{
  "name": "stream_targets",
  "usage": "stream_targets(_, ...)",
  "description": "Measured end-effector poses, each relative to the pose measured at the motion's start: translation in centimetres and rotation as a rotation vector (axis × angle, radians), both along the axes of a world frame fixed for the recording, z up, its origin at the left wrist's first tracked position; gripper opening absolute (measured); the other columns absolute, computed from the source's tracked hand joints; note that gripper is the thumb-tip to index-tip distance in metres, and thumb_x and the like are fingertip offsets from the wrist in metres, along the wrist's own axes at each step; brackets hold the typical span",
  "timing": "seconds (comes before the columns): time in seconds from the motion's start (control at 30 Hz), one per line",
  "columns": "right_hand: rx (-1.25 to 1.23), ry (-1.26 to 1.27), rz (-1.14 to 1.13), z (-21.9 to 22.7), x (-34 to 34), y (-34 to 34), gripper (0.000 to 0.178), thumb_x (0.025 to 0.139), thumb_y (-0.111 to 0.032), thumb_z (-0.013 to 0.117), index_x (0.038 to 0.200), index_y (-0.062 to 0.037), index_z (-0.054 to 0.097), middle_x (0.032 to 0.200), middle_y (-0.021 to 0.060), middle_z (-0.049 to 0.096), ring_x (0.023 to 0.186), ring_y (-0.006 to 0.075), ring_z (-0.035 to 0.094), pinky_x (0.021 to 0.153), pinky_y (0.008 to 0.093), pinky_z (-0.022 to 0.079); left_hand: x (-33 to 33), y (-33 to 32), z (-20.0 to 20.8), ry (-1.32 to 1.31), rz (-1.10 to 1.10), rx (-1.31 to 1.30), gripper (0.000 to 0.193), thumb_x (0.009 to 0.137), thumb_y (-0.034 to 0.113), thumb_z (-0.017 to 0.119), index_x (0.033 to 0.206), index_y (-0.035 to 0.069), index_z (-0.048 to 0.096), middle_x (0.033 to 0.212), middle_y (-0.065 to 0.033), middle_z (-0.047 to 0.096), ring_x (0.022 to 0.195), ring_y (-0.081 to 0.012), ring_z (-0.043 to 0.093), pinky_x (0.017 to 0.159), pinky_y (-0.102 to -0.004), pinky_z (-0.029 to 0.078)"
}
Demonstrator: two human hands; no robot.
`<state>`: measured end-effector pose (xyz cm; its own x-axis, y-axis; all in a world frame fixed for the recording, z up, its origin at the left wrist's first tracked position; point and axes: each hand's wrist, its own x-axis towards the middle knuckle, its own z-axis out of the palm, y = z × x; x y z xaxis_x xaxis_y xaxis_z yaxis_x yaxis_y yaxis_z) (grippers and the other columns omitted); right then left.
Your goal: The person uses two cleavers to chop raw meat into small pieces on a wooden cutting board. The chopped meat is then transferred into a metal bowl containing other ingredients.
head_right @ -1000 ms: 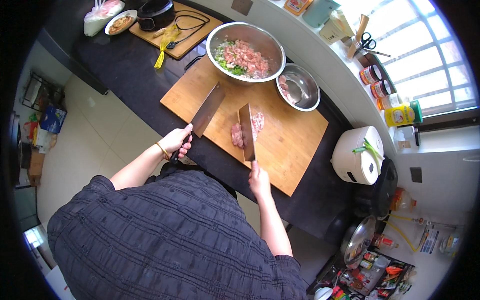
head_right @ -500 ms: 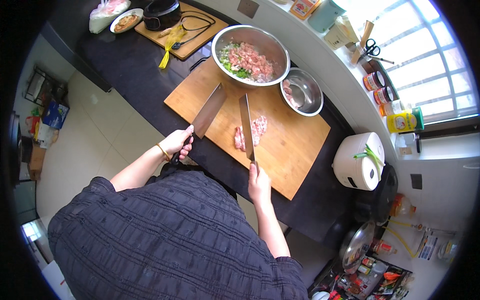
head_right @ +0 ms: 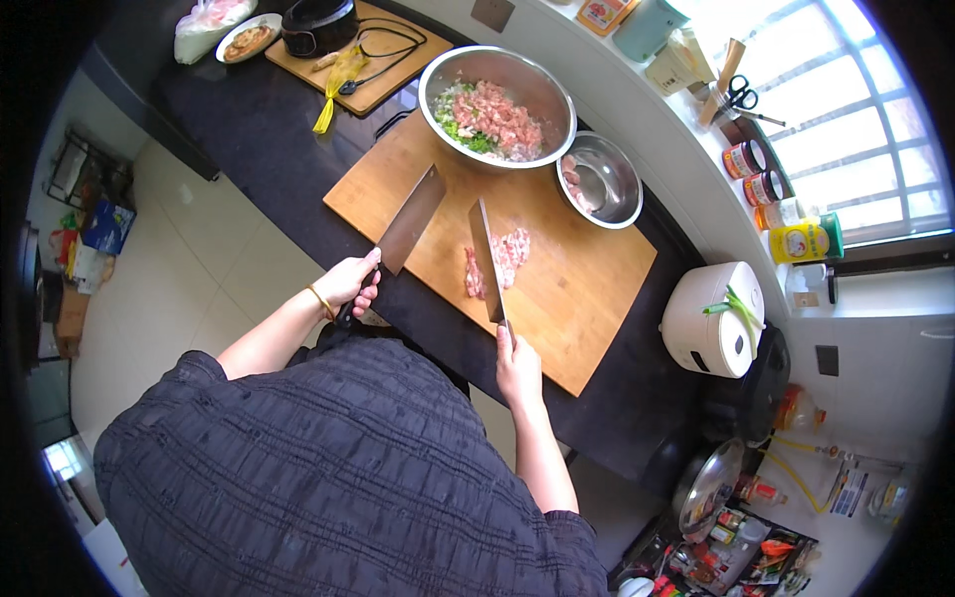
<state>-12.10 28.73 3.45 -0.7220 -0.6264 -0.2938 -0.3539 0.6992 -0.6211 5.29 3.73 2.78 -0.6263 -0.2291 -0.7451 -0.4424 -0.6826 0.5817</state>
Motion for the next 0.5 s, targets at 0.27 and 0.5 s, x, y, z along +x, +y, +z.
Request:
stream_targets(0.27,0.166,-0.090,0.004,1.4,-1.0,-0.5,0.056,0.089,-0.046,0.037,0.081,0.0050,0.059,0.072,0.0267,0.058,0.077,0.0413,0.057,0.068,0.0438,0.043,-0.3,0.1,0.1,-0.002,-0.010,0.024,0.043,0.087,0.052,0.041,0.073,0.011,0.038,0.051,0.0027,0.037,0.038,-0.0063,0.032,0.036,-0.0221,0.032)
stream_targets(0.5,0.104,0.064,0.018,-2.8,-1.6,1.1,0.051,0.090,-0.046,0.037,0.072,-0.0008,0.053,0.051,0.0070,0.050,0.048,0.0188,0.052,0.049,0.0318,0.041,-0.6,0.1,0.3,0.019,-0.006,0.006,0.042,0.087,0.051,0.040,0.073,0.011,0.039,0.051,0.0026,0.037,0.039,-0.0065,0.032,0.035,-0.0222,0.032)
